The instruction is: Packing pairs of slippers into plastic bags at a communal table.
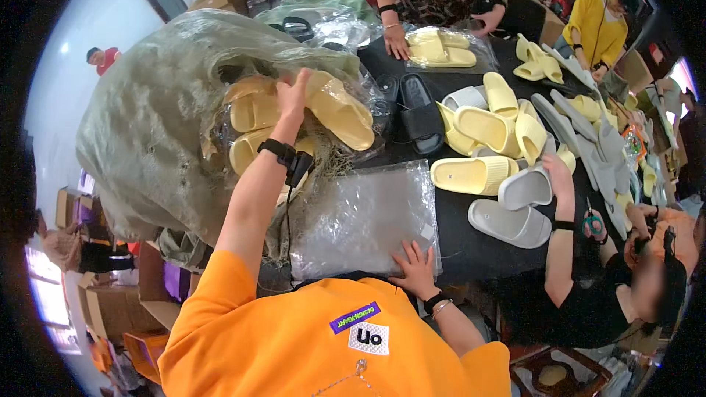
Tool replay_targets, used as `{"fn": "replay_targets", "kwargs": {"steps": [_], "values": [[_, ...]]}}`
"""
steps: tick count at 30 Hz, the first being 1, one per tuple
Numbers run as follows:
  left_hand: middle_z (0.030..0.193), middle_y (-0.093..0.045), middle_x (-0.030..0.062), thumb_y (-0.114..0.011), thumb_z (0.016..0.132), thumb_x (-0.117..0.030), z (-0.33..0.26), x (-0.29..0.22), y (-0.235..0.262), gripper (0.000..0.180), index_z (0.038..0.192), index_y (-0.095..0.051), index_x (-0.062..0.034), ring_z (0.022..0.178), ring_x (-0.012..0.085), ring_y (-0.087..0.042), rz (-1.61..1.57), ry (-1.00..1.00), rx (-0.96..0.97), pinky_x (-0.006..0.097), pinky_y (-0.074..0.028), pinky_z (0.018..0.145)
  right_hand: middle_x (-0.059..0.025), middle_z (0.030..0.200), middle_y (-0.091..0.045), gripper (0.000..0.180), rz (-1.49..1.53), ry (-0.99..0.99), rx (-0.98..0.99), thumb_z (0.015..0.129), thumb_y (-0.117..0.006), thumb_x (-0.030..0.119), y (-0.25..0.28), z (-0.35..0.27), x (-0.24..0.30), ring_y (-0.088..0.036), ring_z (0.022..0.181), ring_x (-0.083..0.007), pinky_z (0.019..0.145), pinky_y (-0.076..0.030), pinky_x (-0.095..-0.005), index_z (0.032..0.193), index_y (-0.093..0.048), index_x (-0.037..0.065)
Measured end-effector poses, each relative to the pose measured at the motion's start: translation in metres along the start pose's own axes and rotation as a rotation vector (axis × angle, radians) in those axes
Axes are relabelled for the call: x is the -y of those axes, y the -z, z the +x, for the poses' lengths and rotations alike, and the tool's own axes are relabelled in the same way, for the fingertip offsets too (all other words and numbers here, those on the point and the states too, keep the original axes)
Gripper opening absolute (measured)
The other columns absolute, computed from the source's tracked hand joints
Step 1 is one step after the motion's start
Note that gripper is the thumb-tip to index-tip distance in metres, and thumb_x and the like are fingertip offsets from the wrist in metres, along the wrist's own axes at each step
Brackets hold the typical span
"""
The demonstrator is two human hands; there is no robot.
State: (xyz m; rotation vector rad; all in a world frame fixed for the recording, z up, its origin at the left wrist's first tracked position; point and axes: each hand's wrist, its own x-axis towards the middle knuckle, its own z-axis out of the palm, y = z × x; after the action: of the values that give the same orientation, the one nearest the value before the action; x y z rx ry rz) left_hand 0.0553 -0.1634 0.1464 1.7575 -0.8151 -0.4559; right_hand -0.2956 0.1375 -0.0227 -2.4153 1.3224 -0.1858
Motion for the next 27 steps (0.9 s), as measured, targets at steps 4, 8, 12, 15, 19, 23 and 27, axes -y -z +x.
{"fn": "replay_targets", "kwargs": {"steps": [4,8,12,15,19,23,27], "values": [[0.103,-0.059,0.0089,-0.06,0.077,-0.033,-0.001,-0.002,0.007,0.04,0.105,-0.055,-0.0044,0.098,0.0249,-0.053,-0.073,0.059,0.141,0.035,-0.041,0.082,-0.0087,0.139,-0.028,0.07,0.011,-0.013,0.01,0.064,-0.069,0.047,0.0,0.0,0.0,-0.019,0.131,-0.0276,0.101,-0.004,-0.0581,0.126,-0.045,0.026],[0.095,-0.06,0.0027,-0.056,0.082,-0.024,-0.009,-0.014,0.016,0.016,0.086,-0.057,-0.0077,0.091,0.0158,-0.053,-0.426,-0.037,0.31,0.037,-0.044,0.077,-0.0087,0.139,-0.027,0.068,0.025,-0.008,0.027,0.066,-0.068,0.047,0.003,0.001,0.0,-0.018,0.131,-0.0274,0.101,-0.004,-0.0578,0.126,-0.045,0.026],[0.098,-0.06,0.0047,-0.052,0.086,-0.018,-0.027,-0.047,0.034,0.01,0.08,-0.051,-0.0099,0.09,0.0133,-0.055,-0.766,-0.068,0.554,0.037,-0.046,0.075,-0.0091,0.135,-0.034,0.059,0.08,-0.004,-0.025,0.072,-0.065,0.045,0.003,0.002,-0.003,-0.023,0.13,-0.0262,0.1,-0.006,-0.0586,0.124,-0.047,0.023],[0.115,-0.054,0.0112,-0.047,0.088,-0.015,-0.046,-0.072,0.056,0.011,0.095,-0.049,-0.0084,0.097,0.0218,-0.056,-0.972,-0.094,0.748,0.041,-0.046,0.081,-0.0122,0.127,-0.043,0.053,0.189,-0.047,-0.105,0.078,-0.062,0.039,-0.001,0.009,-0.014,-0.037,0.121,-0.0281,0.098,-0.021,-0.053,0.123,-0.048,0.016],[0.117,-0.053,0.0165,-0.039,0.09,-0.015,-0.072,-0.089,0.081,0.013,0.095,-0.048,-0.0071,0.104,0.0274,-0.054,-0.983,-0.152,0.875,0.042,-0.044,0.085,-0.0147,0.119,-0.049,0.052,0.833,-0.285,-0.162,0.082,-0.06,0.027,0.005,0.038,-0.021,-0.054,0.096,-0.0207,0.081,-0.042,-0.0338,0.127,-0.042,0.009],[0.114,-0.054,0.0193,-0.037,0.087,-0.013,-0.077,-0.087,0.102,0.012,0.089,-0.047,-0.0063,0.1,0.0287,-0.055,-1.085,-0.136,0.911,0.043,-0.045,0.083,-0.0139,0.12,-0.048,0.057,1.057,-0.378,-0.16,0.083,-0.059,0.02,0.036,0.067,0.004,-0.054,0.086,-0.0126,0.074,-0.044,-0.0264,0.133,-0.032,0.008],[0.117,-0.051,0.0229,-0.037,0.086,-0.013,-0.076,-0.073,0.13,0.018,0.094,-0.05,-0.0041,0.102,0.0319,-0.052,-1.156,-0.034,0.941,0.044,-0.042,0.084,-0.0145,0.123,-0.045,0.061,1.16,-0.406,-0.047,0.082,-0.06,0.02,0.036,0.08,0.016,-0.053,0.091,-0.0154,0.078,-0.043,-0.0275,0.134,-0.03,0.009]]}}
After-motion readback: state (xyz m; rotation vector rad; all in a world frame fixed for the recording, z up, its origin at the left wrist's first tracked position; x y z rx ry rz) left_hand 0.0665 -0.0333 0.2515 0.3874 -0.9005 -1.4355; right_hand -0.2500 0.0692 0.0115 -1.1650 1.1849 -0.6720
